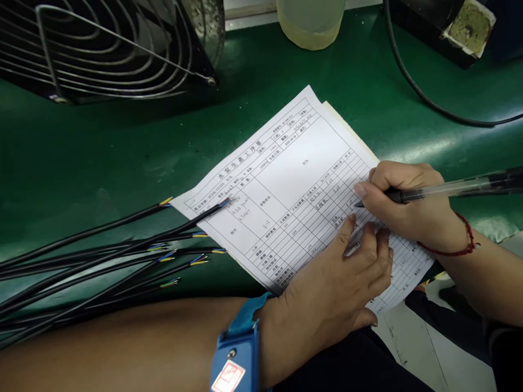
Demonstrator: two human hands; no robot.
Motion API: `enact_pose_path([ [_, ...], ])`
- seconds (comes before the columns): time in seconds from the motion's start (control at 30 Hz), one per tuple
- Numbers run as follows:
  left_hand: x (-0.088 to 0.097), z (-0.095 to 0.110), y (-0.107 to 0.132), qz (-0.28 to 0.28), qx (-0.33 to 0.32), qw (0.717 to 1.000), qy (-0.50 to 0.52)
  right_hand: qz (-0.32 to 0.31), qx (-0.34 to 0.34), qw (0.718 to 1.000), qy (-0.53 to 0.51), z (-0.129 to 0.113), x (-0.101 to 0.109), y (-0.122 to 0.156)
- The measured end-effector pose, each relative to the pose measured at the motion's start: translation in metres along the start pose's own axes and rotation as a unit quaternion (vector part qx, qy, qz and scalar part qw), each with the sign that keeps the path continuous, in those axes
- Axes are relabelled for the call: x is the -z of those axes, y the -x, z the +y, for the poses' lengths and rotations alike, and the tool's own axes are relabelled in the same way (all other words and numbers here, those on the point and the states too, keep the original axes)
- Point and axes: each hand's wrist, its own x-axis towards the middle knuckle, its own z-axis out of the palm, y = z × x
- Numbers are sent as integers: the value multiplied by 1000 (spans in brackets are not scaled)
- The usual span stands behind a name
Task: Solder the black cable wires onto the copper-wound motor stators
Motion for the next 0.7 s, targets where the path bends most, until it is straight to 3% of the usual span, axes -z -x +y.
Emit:
enact_pose_path([
  [0.17, 0, 0, 1, 0, 0, 1000, 0, -26, 12, 999, -19, -1, 1, 0],
  [0.4, 1, 0, -1, -9, -4, 1000, -1, -8, 30, 999, -10, 1, 1, 0],
  [0.7, 0, 0, 1, -3, 0, 1000, 1, -22, 11, 1000, -16, 0, 3, 0],
])
